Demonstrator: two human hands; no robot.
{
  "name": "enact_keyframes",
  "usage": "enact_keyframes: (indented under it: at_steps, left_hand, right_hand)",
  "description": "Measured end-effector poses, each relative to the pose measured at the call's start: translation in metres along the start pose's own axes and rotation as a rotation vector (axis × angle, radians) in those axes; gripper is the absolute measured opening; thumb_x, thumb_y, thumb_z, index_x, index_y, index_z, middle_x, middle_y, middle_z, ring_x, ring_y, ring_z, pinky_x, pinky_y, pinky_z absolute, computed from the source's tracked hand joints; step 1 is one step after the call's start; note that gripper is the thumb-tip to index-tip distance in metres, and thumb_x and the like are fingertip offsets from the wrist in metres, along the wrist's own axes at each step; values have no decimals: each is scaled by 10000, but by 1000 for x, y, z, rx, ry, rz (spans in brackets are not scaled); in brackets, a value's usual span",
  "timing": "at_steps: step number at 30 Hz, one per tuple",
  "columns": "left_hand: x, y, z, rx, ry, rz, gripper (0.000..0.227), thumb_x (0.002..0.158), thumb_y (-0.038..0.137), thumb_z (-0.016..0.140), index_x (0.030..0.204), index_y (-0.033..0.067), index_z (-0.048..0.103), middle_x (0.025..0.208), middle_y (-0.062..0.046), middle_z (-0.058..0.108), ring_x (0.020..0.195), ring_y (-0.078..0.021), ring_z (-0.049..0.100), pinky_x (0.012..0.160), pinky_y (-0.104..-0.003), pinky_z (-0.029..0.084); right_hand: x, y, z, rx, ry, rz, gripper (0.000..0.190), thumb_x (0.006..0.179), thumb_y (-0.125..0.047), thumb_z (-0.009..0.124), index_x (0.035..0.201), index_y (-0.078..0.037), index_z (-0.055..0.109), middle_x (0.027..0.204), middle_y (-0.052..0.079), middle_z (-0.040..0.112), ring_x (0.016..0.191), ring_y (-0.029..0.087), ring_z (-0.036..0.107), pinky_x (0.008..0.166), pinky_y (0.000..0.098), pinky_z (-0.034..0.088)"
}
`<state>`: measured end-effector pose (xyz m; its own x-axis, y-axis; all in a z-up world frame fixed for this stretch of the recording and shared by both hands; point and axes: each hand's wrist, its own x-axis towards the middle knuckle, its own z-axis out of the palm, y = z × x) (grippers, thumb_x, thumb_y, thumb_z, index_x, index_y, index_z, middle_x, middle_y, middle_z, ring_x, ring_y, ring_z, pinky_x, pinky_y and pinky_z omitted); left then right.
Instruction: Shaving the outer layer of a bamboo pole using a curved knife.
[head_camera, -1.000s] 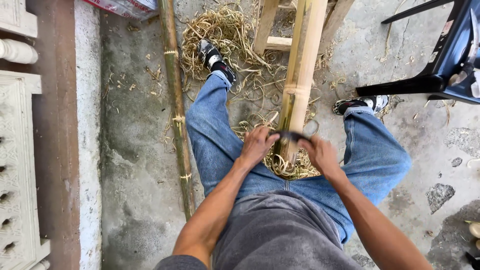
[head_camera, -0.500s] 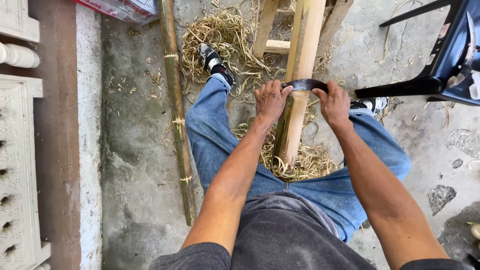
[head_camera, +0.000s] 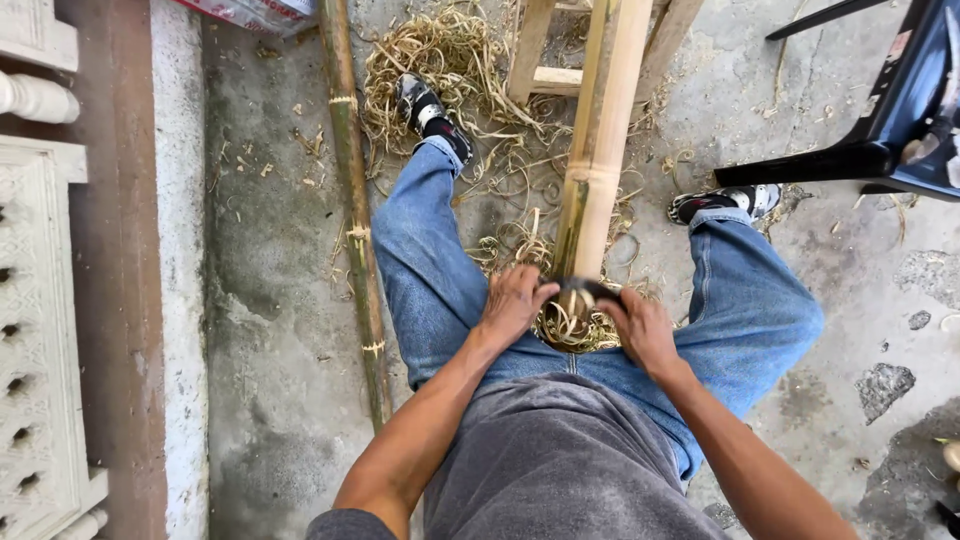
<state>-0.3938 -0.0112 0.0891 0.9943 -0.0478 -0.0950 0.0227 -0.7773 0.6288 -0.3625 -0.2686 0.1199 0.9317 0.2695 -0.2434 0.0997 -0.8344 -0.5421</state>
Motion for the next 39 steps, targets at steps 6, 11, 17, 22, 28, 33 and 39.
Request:
enact_keyframes:
  at_steps: [6, 11, 17, 22, 28, 33, 39]
  left_hand:
    - [39, 3, -5, -72, -255, -113, 435, 1018, 503, 561, 873, 94, 591, 793, -87, 563, 771, -240, 492, 798, -408, 385]
    - [153, 1, 4, -5, 112, -88, 383, 991, 479, 576, 911, 108, 625, 871, -68, 617, 792, -200, 511, 786, -406, 380]
    - [162, -4, 15, 41, 135, -57, 422, 1022, 529, 478, 923, 138, 602, 838, -51, 571, 760, -203, 475, 744, -394, 368]
    - [76, 7, 6, 67, 104, 30, 451, 1025, 536, 476, 882, 122, 582, 838, -52, 570, 762, -202, 478, 763, -404, 369]
    - [-11, 6, -2, 2, -56, 133, 428, 983, 500, 557, 882, 86, 599, 861, -99, 605, 828, -246, 545, 792, -460, 408]
    - [-14, -2, -15, -95, -61, -136, 453, 977, 517, 592, 845, 84, 593, 821, -64, 593, 745, -203, 567, 663, -415, 482]
    - [15, -27, -74, -474, 415, -430, 542, 1019, 607, 456, 900, 89, 562, 701, 12, 499, 551, -123, 504, 448, -337, 430]
  right_hand:
    - [55, 2, -24, 114, -484, 242, 390, 924, -487, 571, 1104, -167, 703, 569, 51, 640, 404, 170, 436, 384, 368, 352]
    - [157, -5, -47, 78, 26, -18, 381, 1004, -434, 612, 1003, -55, 650, 671, 71, 665, 447, 164, 491, 414, 371, 406]
    - [162, 3, -39, -32, 111, 3, 388, 980, -449, 678, 999, -63, 651, 695, 126, 677, 582, 273, 618, 565, 457, 490]
    - [67, 1, -12, -72, 115, -15, 362, 1002, -450, 622, 1022, -91, 669, 700, 137, 682, 553, 315, 620, 563, 465, 492]
    - [-12, 22, 8, 1, -285, 130, 398, 993, -465, 634, 994, -73, 700, 773, 206, 702, 734, 354, 686, 672, 454, 508]
    - [11, 41, -10, 341, -474, 276, 367, 975, -391, 661, 1113, -54, 712, 929, 180, 770, 920, 252, 697, 805, 369, 491]
    - [60, 15, 12, 740, -39, 459, 644, 917, -401, 693, 1364, 32, 530, 1216, 177, 673, 1043, 300, 686, 865, 397, 550]
